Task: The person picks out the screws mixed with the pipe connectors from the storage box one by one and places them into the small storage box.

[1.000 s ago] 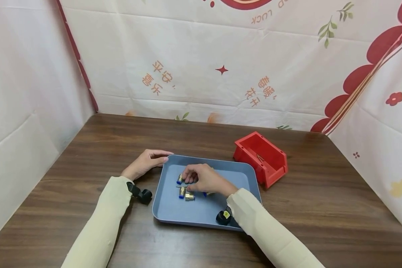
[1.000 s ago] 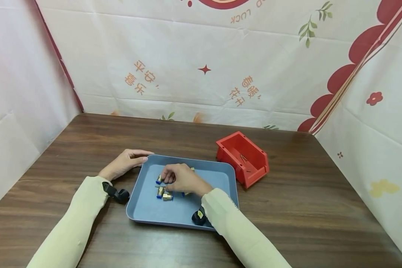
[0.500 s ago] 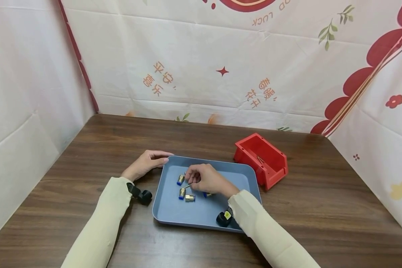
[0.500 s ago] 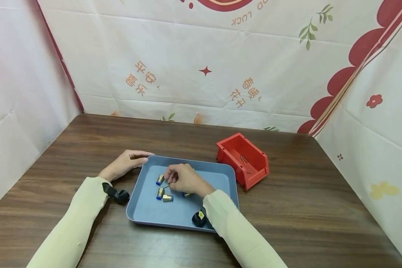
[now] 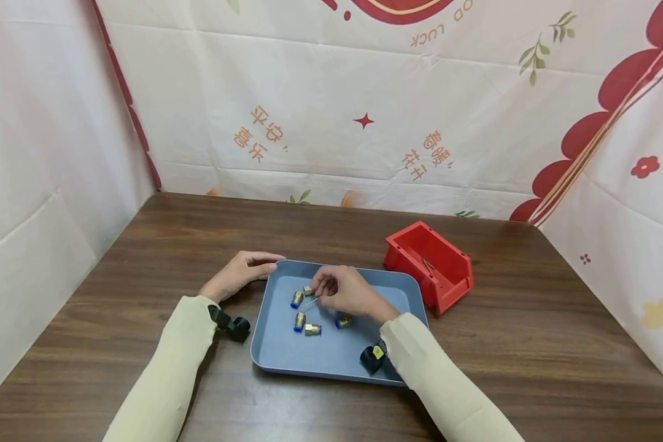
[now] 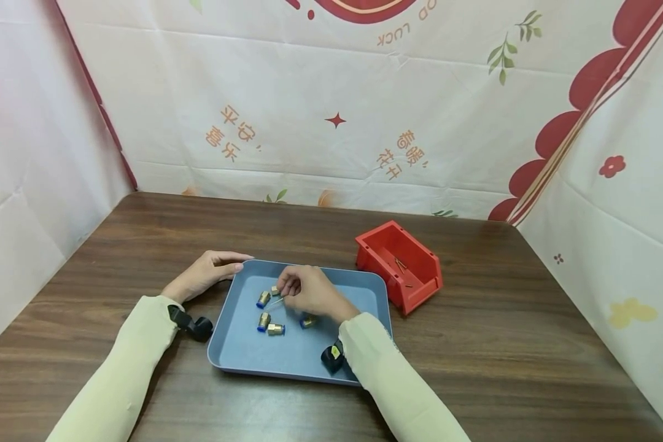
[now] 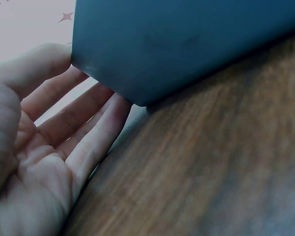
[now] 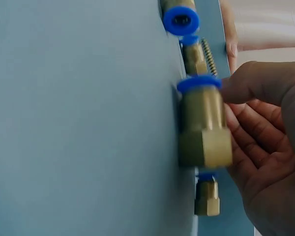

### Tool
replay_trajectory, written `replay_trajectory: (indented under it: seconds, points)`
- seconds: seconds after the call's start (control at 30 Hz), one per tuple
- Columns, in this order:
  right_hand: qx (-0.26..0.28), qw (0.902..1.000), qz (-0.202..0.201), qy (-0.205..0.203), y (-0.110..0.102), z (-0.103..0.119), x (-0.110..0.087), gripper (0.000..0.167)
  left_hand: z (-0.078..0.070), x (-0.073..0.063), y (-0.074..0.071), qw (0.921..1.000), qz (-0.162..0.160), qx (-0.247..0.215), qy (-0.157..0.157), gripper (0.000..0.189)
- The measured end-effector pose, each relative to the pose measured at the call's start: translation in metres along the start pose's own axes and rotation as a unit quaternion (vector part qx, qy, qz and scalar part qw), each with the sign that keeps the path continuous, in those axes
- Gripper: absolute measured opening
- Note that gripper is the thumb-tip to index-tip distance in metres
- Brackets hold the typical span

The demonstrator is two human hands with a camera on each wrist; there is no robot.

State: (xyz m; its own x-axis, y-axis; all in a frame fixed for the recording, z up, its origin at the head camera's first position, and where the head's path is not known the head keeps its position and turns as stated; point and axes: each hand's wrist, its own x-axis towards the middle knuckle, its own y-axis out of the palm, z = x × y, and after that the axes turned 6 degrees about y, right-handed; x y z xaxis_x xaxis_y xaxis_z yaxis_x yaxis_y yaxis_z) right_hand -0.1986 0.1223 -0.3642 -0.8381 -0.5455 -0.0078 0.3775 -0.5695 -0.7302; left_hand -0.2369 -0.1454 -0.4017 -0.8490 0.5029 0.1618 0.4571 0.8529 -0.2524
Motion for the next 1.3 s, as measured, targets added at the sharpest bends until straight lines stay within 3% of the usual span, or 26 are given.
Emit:
replay_trajectory:
  seconds: [0.17, 0.47, 1.3]
  points:
    - [0.017, 0.9993, -0.032, 0.004, -0.009, -0.002, -0.002, 0.018, 0.001, 0.0, 0.001, 1.0, 0.002, -0.002, 0.0, 0.04]
    - [0.054, 0.9885, -0.14, -0.018, -0.039, -0.003, -0.01, 0.023, 0.0, 0.002, 0.002, 1.0, 0.005, -0.003, 0.007, 0.039]
    - [0.032, 0.9793, -0.195, 0.046, -0.093, -0.03, -0.048, 0.019, 0.001, -0.001, -0.001, 0.9999, 0.004, -0.012, 0.006, 0.039]
